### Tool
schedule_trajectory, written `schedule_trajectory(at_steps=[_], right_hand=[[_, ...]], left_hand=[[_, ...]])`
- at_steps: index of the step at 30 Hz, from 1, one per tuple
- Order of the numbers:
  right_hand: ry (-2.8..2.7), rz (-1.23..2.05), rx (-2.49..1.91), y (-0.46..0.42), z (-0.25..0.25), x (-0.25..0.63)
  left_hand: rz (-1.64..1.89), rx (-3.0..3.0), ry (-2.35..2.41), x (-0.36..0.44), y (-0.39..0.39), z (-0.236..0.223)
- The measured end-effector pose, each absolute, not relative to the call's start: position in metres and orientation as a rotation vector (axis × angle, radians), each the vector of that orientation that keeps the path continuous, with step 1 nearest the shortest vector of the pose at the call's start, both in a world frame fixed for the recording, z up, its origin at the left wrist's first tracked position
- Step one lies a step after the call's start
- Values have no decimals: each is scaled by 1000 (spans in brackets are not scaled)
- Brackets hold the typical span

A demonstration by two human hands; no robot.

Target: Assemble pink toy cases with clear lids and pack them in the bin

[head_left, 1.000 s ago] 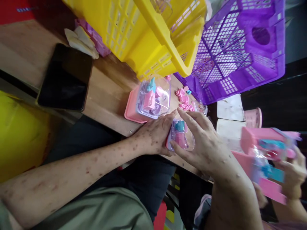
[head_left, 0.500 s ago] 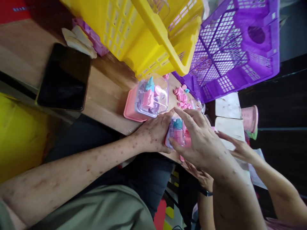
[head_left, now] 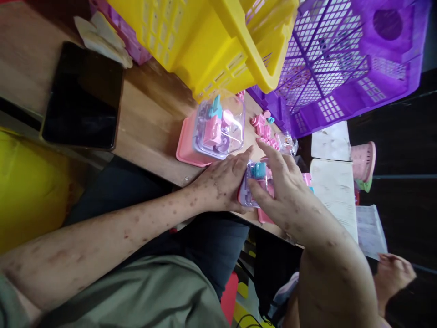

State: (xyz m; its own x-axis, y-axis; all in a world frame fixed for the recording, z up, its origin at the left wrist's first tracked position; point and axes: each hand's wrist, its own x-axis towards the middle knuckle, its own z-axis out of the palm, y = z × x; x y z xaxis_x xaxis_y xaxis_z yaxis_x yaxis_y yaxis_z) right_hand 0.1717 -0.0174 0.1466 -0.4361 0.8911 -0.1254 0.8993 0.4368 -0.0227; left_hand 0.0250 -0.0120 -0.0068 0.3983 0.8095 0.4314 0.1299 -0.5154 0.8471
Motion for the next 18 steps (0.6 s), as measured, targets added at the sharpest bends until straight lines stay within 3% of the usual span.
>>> schedule_trajectory(at_steps=[18], right_hand=[[2518, 47, 1627, -15, 136, 168]], left_hand=[[1199, 1922, 805, 34, -9, -15]])
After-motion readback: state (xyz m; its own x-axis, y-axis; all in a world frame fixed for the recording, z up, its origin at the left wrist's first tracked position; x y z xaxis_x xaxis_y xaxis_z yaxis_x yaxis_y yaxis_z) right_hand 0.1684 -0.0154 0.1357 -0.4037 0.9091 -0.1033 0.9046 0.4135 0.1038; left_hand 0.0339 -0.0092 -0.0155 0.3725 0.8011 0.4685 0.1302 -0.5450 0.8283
